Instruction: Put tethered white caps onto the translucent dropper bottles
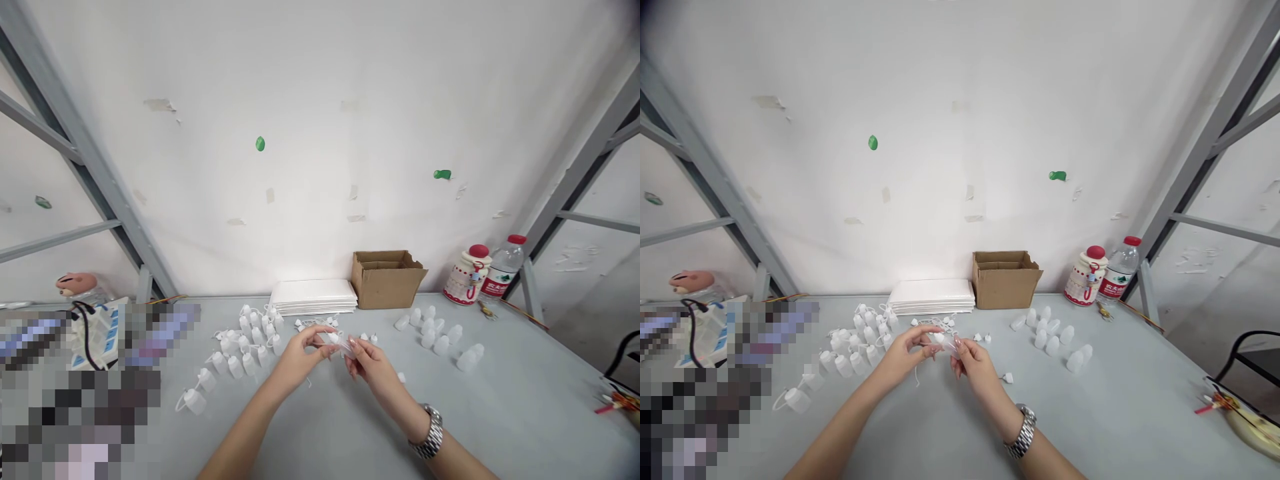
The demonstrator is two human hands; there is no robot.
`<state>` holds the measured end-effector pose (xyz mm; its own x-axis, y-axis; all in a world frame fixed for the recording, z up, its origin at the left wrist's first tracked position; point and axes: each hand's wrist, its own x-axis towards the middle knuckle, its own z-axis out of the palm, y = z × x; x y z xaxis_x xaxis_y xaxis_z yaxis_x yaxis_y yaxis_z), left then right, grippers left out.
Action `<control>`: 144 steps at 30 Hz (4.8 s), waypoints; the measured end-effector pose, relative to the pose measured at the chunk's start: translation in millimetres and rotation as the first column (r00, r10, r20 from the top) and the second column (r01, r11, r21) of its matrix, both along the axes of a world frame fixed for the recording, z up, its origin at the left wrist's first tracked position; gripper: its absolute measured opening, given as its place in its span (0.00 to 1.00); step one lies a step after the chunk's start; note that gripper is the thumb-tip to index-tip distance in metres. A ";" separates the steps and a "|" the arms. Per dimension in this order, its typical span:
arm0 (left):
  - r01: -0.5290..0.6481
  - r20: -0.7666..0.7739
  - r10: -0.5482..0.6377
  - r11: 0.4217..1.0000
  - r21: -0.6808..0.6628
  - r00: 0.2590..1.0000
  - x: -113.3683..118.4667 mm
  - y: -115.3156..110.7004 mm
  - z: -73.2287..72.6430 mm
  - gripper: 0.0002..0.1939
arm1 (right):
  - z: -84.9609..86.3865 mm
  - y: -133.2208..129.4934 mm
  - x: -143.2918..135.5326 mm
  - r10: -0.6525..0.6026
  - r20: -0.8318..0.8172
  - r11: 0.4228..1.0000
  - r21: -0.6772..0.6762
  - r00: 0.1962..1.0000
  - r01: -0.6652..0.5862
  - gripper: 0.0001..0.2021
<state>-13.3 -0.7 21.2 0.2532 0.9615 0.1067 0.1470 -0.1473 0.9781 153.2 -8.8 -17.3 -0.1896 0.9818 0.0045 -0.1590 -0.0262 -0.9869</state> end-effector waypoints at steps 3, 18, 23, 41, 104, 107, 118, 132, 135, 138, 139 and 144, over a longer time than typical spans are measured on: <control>-0.058 0.000 0.058 0.995 0.084 0.998 0.4 0.3 1.2 0.07 | -3.3 0.2 -1.5 0.010 0.066 0.999 0.047 0.998 -0.013 0.22; -0.148 0.266 0.187 0.976 -0.162 0.946 5.9 0.7 -5.6 0.08 | 7.4 -6.6 -2.8 0.095 0.092 0.991 -0.103 0.991 -0.086 0.24; -0.171 0.285 0.218 0.969 -0.180 0.934 4.7 2.9 -6.4 0.10 | 2.3 -10.3 -4.1 -0.053 0.237 0.997 0.073 0.970 0.037 0.19; -0.100 0.315 0.131 0.989 -0.113 0.940 1.2 4.7 -4.3 0.11 | 14.4 -12.1 -4.1 0.217 -0.220 0.948 -0.183 0.951 -0.259 0.22; 0.168 0.622 0.189 0.868 -0.468 0.760 6.6 -1.7 -1.4 0.14 | 14.2 -19.0 -3.0 -0.127 0.306 0.963 0.265 0.944 0.044 0.18; 0.172 0.623 0.168 0.877 -0.448 0.764 5.9 -1.8 -1.6 0.14 | 13.9 -19.4 -3.5 -0.131 0.301 0.964 0.259 0.945 0.051 0.17; 0.155 0.619 0.170 0.887 -0.436 0.767 6.4 -2.5 -2.0 0.14 | 11.0 -19.1 -3.4 -0.141 0.325 0.961 0.270 0.935 0.052 0.18; 0.105 0.605 0.161 0.919 -0.381 0.780 9.3 -3.1 -5.6 0.14 | 9.6 -18.5 -3.8 -0.189 0.362 0.948 0.311 0.913 0.073 0.17; 0.121 0.628 0.193 0.898 -0.422 0.754 9.4 -3.1 -6.2 0.13 | 11.2 -19.0 -3.5 -0.185 0.364 0.948 0.310 0.913 0.069 0.17; 0.136 0.638 0.200 0.889 -0.437 0.743 9.2 -3.4 -6.1 0.13 | 11.8 -19.1 -3.6 -0.186 0.365 0.949 0.309 0.912 0.069 0.17; 0.140 0.639 0.197 0.889 -0.437 0.743 9.1 -3.5 -5.9 0.13 | 11.8 -19.1 -3.6 -0.184 0.368 0.949 0.308 0.911 0.067 0.17; 0.147 0.635 0.173 0.896 -0.418 0.753 8.7 -2.6 -6.0 0.14 | 11.6 -19.9 -3.8 -0.181 0.384 0.950 0.308 0.905 0.060 0.16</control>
<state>-4.6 -3.3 15.2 0.2634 0.9492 -0.1720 -0.5384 0.2926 0.7903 149.4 -28.6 -5.6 -0.1151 0.9655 0.2335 0.2694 0.2566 -0.9282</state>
